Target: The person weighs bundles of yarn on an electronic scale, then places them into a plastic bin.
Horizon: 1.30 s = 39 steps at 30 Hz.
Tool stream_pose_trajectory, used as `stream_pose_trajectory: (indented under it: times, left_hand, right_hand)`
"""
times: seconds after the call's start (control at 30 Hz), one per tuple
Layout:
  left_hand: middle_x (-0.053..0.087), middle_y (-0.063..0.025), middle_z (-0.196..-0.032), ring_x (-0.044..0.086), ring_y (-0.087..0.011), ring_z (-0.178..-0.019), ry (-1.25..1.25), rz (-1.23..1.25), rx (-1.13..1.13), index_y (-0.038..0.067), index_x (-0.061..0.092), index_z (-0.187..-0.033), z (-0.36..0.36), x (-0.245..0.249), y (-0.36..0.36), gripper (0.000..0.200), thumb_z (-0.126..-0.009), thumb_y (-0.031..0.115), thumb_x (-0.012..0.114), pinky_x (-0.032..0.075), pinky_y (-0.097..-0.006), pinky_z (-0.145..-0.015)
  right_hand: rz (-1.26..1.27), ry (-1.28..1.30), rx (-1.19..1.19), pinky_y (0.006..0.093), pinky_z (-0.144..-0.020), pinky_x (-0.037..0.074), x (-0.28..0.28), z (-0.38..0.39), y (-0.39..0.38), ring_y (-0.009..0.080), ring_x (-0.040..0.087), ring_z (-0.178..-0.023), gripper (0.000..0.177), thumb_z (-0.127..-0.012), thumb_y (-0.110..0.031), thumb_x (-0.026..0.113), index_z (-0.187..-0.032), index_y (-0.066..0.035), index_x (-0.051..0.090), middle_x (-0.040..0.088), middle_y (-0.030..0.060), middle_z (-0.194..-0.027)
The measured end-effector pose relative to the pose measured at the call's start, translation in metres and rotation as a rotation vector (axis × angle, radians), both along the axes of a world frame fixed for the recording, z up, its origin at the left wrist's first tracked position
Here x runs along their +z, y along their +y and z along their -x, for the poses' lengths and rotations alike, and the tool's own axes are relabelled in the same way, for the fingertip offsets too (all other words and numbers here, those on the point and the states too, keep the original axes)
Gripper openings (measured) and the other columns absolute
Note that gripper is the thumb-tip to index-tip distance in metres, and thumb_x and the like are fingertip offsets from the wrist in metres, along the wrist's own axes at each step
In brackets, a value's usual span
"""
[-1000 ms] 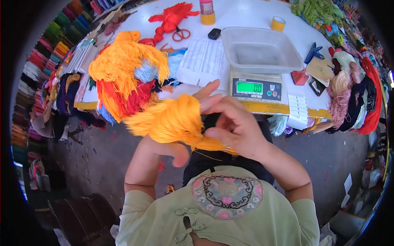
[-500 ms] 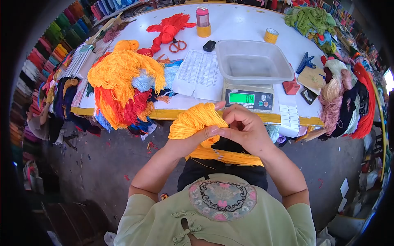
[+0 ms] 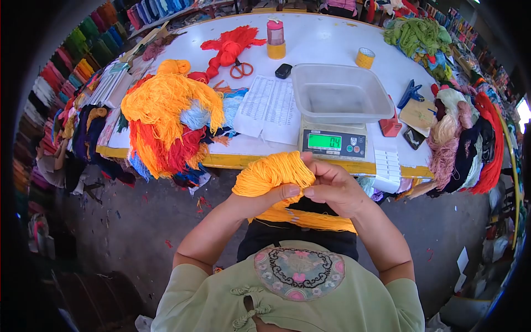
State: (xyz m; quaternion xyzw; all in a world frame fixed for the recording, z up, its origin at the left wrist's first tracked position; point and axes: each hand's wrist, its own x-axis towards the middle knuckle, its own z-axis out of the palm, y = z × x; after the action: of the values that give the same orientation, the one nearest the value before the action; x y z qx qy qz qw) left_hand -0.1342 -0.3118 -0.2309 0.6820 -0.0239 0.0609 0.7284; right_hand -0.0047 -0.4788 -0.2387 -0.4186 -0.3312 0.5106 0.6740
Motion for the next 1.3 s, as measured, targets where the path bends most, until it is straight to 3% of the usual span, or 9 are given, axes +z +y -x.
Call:
stream_pose_trajectory:
  times: [0.17,0.33,0.63,0.83,0.87,0.97,1.03,1.13,1.3]
  left_hand:
    - [0.056,-0.0060,-0.132,0.053,-0.0131,-0.119,0.019,0.128,-0.058,0.004,0.035,-0.149,-0.001,-0.004,0.006,0.062,-0.095,0.013,0.063,0.045,-0.0294,-0.099]
    - [0.058,-0.0063,-0.129,0.055,-0.0144,-0.118,-0.025,0.363,0.064,0.003,0.037,-0.147,-0.008,-0.015,0.003,0.061,-0.091,0.005,0.059,0.046,-0.0294,-0.098]
    - [0.051,-0.0114,-0.139,0.051,-0.0202,-0.128,0.061,0.002,0.165,0.000,0.039,-0.145,-0.006,-0.031,0.001,0.060,-0.088,0.003,0.057,0.040,-0.0356,-0.108]
    - [0.067,-0.0142,-0.111,0.067,-0.0182,-0.090,0.143,0.695,-0.081,-0.002,0.045,-0.139,-0.005,-0.054,0.024,0.056,-0.088,0.012,0.062,0.054,-0.0298,-0.077]
    - [0.069,-0.0108,-0.084,0.064,-0.0152,-0.067,0.377,0.588,-0.110,-0.004,0.052,-0.132,-0.002,-0.054,0.032,0.053,-0.084,0.014,0.066,0.051,-0.0277,-0.058]
    - [0.067,-0.0077,-0.079,0.061,-0.0143,-0.060,0.381,0.172,-0.280,0.002,0.062,-0.118,0.038,-0.013,0.058,0.036,-0.089,0.023,0.068,0.050,-0.0272,-0.057]
    - [0.065,-0.0063,-0.077,0.059,-0.0142,-0.058,0.200,0.198,0.123,-0.003,0.059,-0.115,0.082,-0.046,0.107,0.043,-0.080,0.019,0.071,0.044,-0.0268,-0.046]
    - [0.043,0.0021,-0.069,0.040,-0.0092,-0.050,-0.131,1.014,0.240,0.000,0.055,-0.104,0.131,-0.018,0.193,0.027,-0.105,0.024,0.042,0.036,-0.0222,-0.045]
    - [0.038,0.0028,-0.065,0.033,-0.0066,-0.049,-0.109,0.948,0.470,-0.002,0.053,-0.103,0.179,-0.025,0.273,0.029,-0.107,0.022,0.036,0.030,-0.0219,-0.043]
  right_hand:
    - [0.010,0.257,-0.025,0.0200,-0.058,0.037,0.001,-0.003,-0.002,0.0040,0.047,-0.066,0.012,-0.097,-0.014,0.059,-0.105,-0.006,0.057,0.054,-0.0025,-0.082]
    - [0.047,-0.013,-0.065,0.0197,-0.058,0.038,-0.010,-0.007,0.003,0.0042,0.047,-0.065,0.016,-0.097,-0.016,0.061,-0.108,-0.006,0.057,0.059,-0.0014,-0.088]
    - [0.125,-0.163,-0.195,0.0174,-0.059,0.037,-0.022,-0.007,0.008,0.0021,0.045,-0.064,0.019,-0.095,-0.020,0.065,-0.109,-0.007,0.061,0.057,-0.0042,-0.085]
    - [0.210,0.051,-0.010,0.0192,-0.051,0.033,-0.013,-0.001,-0.001,0.0025,0.040,-0.059,0.016,-0.097,-0.021,0.062,-0.107,-0.009,0.062,0.050,-0.0076,-0.075]
    - [0.251,-0.015,-0.043,0.0191,-0.050,0.032,-0.016,-0.003,-0.009,0.0025,0.039,-0.059,0.017,-0.097,-0.021,0.062,-0.108,-0.008,0.062,0.048,-0.0078,-0.074]
    - [0.146,0.033,-0.133,0.0191,-0.047,0.026,-0.020,-0.026,-0.051,0.0004,0.031,-0.055,0.020,-0.097,-0.024,0.062,-0.106,-0.006,0.061,0.044,-0.0090,-0.072]
    - [0.386,-0.041,-0.179,0.0203,-0.048,0.026,-0.022,-0.037,-0.089,0.0005,0.031,-0.055,0.020,-0.099,-0.026,0.060,-0.095,-0.007,0.062,0.045,-0.0079,-0.071]
    - [0.709,-0.503,-0.238,0.0225,-0.049,0.027,-0.088,-0.054,-0.159,0.0022,0.034,-0.055,0.027,-0.099,-0.029,0.058,-0.082,-0.008,0.061,0.047,-0.0062,-0.069]
    - [0.998,-0.439,-0.378,0.0205,-0.048,0.025,-0.140,-0.096,-0.245,0.0022,0.036,-0.054,0.031,-0.098,-0.038,0.059,-0.078,-0.014,0.061,0.043,-0.0085,-0.062]
